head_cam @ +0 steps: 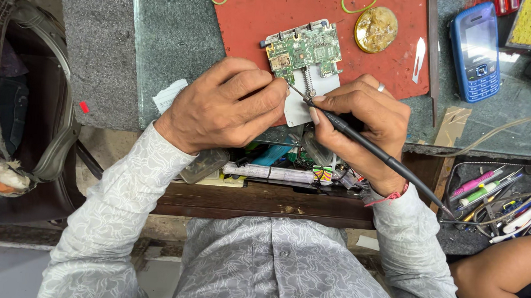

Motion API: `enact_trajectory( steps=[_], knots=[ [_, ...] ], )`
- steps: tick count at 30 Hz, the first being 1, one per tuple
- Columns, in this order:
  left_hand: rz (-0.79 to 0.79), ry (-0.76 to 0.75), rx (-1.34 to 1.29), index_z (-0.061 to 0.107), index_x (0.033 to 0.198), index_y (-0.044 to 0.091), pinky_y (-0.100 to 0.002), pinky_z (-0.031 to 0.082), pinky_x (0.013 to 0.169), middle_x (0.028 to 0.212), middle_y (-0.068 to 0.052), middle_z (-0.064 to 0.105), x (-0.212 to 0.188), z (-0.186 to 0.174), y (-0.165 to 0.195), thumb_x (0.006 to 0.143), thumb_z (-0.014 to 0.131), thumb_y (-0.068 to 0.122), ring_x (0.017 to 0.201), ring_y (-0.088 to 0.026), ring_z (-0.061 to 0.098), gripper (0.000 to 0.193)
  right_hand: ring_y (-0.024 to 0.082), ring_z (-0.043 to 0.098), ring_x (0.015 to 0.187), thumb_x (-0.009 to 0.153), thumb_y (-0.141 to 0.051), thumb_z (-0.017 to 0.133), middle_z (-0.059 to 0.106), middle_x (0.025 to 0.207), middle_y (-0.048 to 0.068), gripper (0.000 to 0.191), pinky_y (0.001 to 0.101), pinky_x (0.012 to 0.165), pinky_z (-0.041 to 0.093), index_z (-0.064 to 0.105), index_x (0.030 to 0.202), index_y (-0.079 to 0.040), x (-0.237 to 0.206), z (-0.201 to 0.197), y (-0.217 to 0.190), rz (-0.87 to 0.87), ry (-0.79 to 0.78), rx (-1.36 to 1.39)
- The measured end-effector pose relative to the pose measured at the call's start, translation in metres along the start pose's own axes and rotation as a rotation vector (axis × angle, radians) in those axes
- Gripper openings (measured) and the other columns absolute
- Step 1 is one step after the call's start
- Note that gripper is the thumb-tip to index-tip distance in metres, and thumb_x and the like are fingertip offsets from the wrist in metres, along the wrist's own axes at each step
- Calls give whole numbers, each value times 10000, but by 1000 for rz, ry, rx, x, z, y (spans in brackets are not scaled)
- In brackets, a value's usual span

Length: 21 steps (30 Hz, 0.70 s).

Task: The person solders a green circuit board held on a white pad on the workbench, using a soldering iron in the right hand while the left hand steadies and repositions the board. They occasionally lift and turn the board to reach different edges and continue soldering along its connectors.

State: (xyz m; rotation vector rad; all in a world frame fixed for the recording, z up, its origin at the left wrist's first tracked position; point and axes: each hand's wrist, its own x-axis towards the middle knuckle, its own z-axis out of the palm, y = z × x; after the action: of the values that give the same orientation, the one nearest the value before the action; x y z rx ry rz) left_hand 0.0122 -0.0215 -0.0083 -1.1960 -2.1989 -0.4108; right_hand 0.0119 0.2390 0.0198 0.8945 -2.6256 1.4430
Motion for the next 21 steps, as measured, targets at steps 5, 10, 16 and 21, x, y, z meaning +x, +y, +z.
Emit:
enact_trajectory(
  steps=[5,10,16,21],
  knots=[
    [24,6,5,755,1033,55,-328,523,987,1221,-24,660,-1,1,-1,950,764,102,1128,-183,587,96,189,682,866,901,14,828,744,981,105,158,275,735,532,712,1007,3,0,0,-1,1,1,12],
    [83,11,-16,753,1037,53,-346,517,988,1241,-39,651,0,2,-5,973,761,118,1143,-202,580,91,187,682,877,893,12,830,743,970,99,151,272,727,535,712,985,-7,0,-1,-1,-2,7,0],
    [122,-4,-7,746,1015,56,-347,515,998,1242,-37,638,1,0,-10,955,753,107,1159,-202,576,79,188,682,877,893,9,831,744,974,98,155,273,735,535,713,991,-8,-1,-1,0,-10,11,9],
    [130,7,6,746,1034,60,-342,516,993,1238,-35,638,1,-1,-10,958,763,110,1156,-199,575,93,199,695,891,886,12,830,743,971,100,154,286,757,539,712,984,-8,-1,0,1,-40,18,-12]
  ],
)
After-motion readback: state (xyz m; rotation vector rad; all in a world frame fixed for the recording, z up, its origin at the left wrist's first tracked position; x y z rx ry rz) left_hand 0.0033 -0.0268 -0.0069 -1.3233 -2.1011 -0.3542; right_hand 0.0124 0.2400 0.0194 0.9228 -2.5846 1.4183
